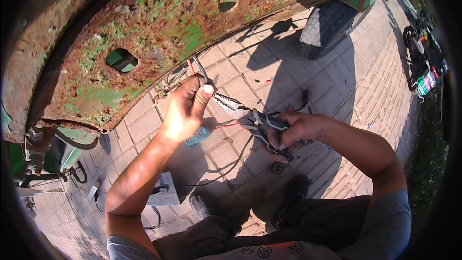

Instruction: The person works on a vehicle's undercarriage wiring, using a soldering iron to heat and join wires, then wrapping connections with electrical tape. The person also uses pliers to strip and adjust wires. The work is performed outdoors on a paved surface next to a green vehicle.

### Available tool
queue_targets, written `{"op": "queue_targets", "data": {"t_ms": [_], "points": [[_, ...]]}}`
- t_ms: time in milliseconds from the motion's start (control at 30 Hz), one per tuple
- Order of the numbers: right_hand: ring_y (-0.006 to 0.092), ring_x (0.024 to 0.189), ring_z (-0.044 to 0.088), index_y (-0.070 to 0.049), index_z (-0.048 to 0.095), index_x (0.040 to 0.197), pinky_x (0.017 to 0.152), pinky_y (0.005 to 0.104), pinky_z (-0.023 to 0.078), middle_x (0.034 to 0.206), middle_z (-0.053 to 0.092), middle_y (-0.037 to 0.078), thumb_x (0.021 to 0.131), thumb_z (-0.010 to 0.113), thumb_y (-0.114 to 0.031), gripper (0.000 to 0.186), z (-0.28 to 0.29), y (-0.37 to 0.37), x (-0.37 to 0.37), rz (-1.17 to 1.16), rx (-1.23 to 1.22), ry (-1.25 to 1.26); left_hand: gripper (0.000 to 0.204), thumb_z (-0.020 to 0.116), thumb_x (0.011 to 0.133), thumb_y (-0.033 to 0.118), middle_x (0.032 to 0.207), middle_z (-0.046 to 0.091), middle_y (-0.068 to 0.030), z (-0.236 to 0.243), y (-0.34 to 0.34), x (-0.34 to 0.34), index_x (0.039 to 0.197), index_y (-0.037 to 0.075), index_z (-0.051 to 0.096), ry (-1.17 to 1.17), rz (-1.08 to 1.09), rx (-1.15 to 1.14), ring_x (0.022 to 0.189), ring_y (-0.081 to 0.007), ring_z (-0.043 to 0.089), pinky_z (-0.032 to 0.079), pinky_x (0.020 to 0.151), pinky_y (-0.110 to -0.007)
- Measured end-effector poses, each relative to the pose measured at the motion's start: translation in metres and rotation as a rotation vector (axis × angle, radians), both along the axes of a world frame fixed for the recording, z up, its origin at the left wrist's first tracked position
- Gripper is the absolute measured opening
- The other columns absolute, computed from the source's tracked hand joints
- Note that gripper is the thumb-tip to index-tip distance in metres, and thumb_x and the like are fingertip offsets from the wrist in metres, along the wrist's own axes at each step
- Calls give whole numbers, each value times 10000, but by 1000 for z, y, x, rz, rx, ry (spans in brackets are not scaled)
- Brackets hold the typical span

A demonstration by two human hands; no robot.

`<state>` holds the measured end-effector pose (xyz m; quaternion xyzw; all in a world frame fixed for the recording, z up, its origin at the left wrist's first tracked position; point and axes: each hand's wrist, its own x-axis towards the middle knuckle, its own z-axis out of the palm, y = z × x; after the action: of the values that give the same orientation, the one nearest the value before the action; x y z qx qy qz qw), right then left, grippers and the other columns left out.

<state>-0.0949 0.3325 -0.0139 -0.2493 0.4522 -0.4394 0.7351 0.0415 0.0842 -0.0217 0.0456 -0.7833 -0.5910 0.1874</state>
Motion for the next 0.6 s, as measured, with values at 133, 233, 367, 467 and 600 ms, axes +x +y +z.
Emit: {"op": "queue_targets", "data": {"t_ms": [133,233,367,467,600], "points": [[209,852,596,6,613,956,764,302,466,959,613,143,765,588,-76,209,16,-7,4,-30,-5,503,252,541,962,241,678,453,41,2,-3,0,833,26,554,-86,20,210,608,-54,362,322,546,-214],[323,1074,481,-16,589,1110,946,376,396,1202,466,208,760,619,-101,361,5,-2,6,-149,-273,1180,268,548,957,254,679,520,28,15,6,-5,848,16,602,-110,86,340,558,-38,368,287,505,-198],[384,1155,396,-45,591,1134,1002,499,322,1313,375,170,698,661,-107,446,15,8,4,-141,-319,1909,269,573,943,251,625,504,25,21,12,-10,840,7,621,-139,177,344,519,-47,375,286,480,-198],[402,1136,418,-50,578,1158,984,574,304,1317,382,194,726,612,-78,434,18,6,4,-120,-284,2098,268,585,936,251,608,498,27,28,16,-13,820,12,624,-196,212,308,513,-50,385,293,478,-200],[391,1076,461,-54,575,1150,960,604,303,1328,382,222,736,581,-59,414,18,3,6,-133,-275,2155,283,596,931,256,592,490,29,28,16,-14,774,21,612,-225,233,255,509,-49,385,299,470,-208]]}}
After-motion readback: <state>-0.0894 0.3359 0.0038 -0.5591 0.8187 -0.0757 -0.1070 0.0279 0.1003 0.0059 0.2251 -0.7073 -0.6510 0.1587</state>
